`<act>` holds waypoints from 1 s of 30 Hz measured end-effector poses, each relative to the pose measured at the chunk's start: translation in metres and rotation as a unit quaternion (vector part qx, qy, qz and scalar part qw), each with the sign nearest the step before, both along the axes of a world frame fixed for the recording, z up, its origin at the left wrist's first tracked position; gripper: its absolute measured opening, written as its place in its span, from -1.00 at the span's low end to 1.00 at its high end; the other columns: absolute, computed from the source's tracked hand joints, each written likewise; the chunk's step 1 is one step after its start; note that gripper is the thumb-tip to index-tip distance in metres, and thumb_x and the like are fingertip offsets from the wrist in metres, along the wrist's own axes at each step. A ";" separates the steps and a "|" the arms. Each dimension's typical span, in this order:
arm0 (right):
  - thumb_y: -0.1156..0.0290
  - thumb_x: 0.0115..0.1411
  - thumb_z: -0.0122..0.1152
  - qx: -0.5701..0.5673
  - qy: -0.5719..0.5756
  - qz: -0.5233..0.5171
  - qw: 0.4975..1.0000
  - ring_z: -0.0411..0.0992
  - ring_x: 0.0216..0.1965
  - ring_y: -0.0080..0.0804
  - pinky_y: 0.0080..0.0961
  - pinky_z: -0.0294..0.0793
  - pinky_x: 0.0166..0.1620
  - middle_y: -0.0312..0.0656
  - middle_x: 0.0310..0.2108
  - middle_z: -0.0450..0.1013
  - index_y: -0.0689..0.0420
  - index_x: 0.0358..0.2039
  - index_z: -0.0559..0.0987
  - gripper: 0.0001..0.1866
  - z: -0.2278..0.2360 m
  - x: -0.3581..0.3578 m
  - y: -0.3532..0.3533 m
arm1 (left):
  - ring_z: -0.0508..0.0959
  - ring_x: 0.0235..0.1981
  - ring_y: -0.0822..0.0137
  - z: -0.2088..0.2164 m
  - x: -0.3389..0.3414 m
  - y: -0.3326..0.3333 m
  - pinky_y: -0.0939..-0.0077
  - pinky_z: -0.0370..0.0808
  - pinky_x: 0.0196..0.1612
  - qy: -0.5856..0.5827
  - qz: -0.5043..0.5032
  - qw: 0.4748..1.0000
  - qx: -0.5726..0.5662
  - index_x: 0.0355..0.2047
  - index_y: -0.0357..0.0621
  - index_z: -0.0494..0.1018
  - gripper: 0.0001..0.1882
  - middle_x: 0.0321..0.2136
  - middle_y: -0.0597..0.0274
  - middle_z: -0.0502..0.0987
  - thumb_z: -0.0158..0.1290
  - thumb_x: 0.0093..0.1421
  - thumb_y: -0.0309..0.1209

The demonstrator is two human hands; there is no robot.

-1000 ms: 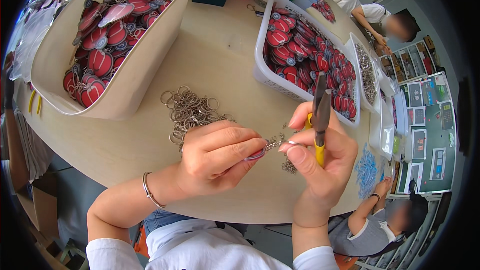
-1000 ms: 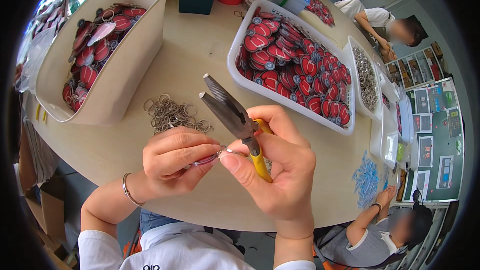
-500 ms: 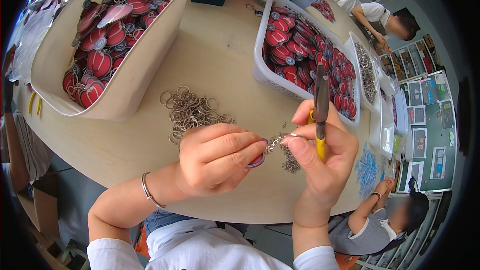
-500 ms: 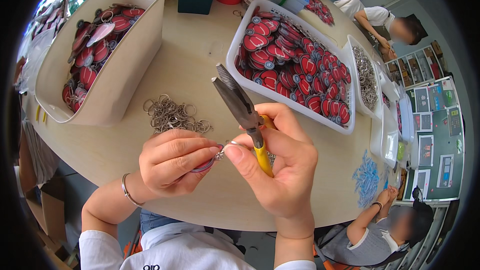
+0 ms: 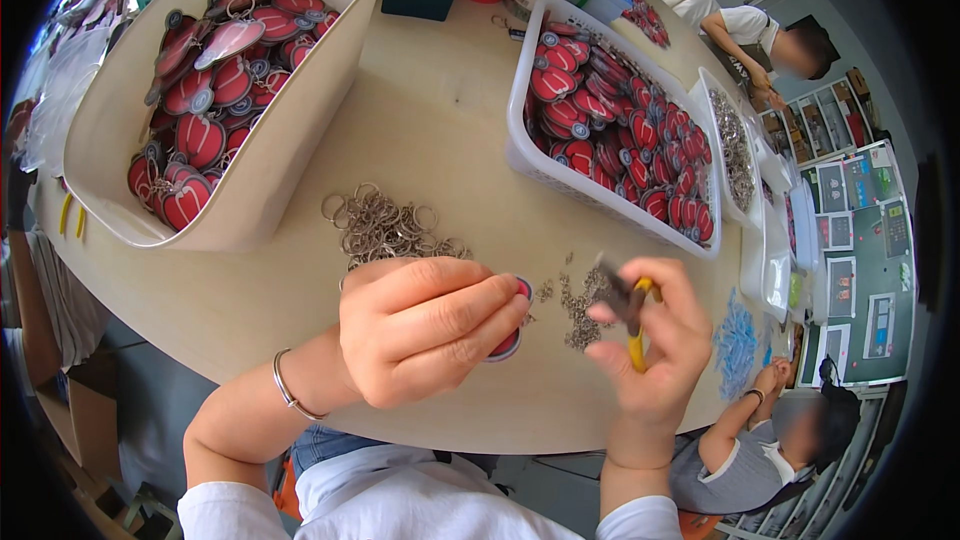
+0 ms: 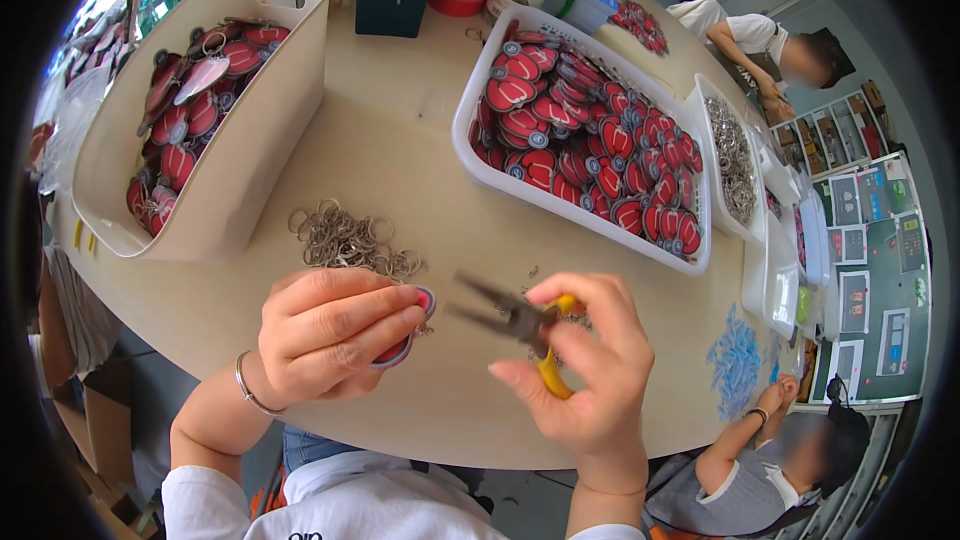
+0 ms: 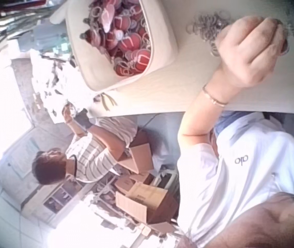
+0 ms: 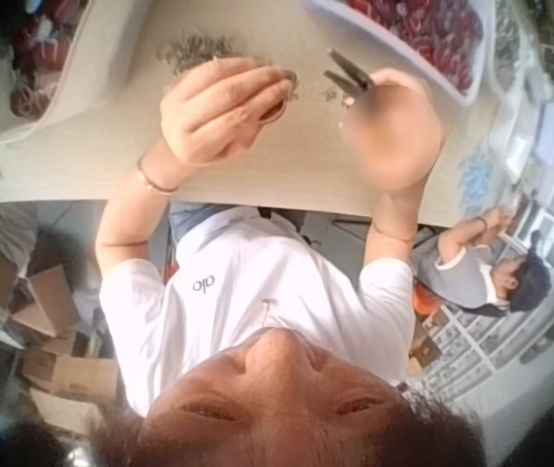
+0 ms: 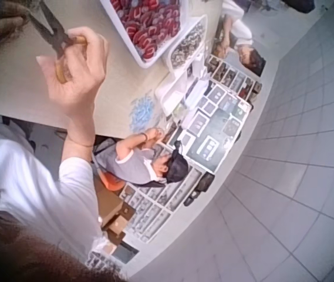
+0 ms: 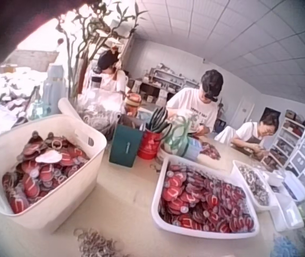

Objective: The person assembles keychains by attaching metal split rings to red heart-shaped charms using pliers. They repeatedly pick up a charm and a ring, open the ring with pliers, link it to the charm, and close it, placing the finished keychain into a white bin.

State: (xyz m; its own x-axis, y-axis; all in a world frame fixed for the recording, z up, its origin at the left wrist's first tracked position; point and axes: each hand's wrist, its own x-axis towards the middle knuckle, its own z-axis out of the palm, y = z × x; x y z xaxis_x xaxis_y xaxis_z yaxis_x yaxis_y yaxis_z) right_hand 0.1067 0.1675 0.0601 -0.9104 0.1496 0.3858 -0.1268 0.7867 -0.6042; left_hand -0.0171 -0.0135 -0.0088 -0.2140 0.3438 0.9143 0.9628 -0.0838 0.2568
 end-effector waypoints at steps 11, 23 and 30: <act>0.34 -0.37 0.46 0.308 0.001 0.101 0.946 0.38 -0.39 -0.25 -0.37 0.29 -0.45 -0.17 -0.35 0.43 0.14 -0.66 0.46 -0.69 0.013 0.009 0.026 | 0.60 -0.41 0.29 0.008 -0.008 0.000 0.54 0.57 -0.47 0.029 -0.028 0.998 -0.058 -0.41 -0.21 0.61 -0.70 -0.34 0.21 0.60 -0.02 -0.19 -0.59; 0.45 -0.37 0.42 0.285 0.014 0.083 0.955 0.35 -0.51 -0.26 -0.47 0.34 -0.56 -0.13 -0.40 0.40 0.16 -0.65 0.46 -0.73 -0.002 0.016 0.010 | 0.57 -0.45 0.24 0.006 -0.002 -0.003 0.50 0.52 -0.49 -0.034 0.003 0.998 -0.061 -0.31 -0.25 0.58 -0.65 -0.33 0.16 0.59 0.08 -0.22 -0.60; 0.43 -0.25 0.45 0.213 0.027 0.054 0.975 0.36 -0.47 -0.24 -0.45 0.37 -0.50 -0.09 -0.37 0.40 0.21 -0.62 0.47 -0.73 -0.020 0.020 -0.009 | 0.55 -0.47 0.26 0.010 0.002 -0.010 0.52 0.50 -0.44 -0.051 0.002 0.997 -0.057 -0.31 -0.24 0.58 -0.66 -0.32 0.16 0.60 0.15 -0.21 -0.59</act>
State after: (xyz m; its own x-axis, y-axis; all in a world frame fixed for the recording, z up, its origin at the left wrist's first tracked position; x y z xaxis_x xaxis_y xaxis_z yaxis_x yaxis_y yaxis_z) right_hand 0.1263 0.1586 0.0401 -0.8885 -0.1295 0.4403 -0.2447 0.9452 -0.2159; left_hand -0.0155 -0.0235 0.0008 -0.3059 0.4424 0.8430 0.9314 -0.0445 0.3613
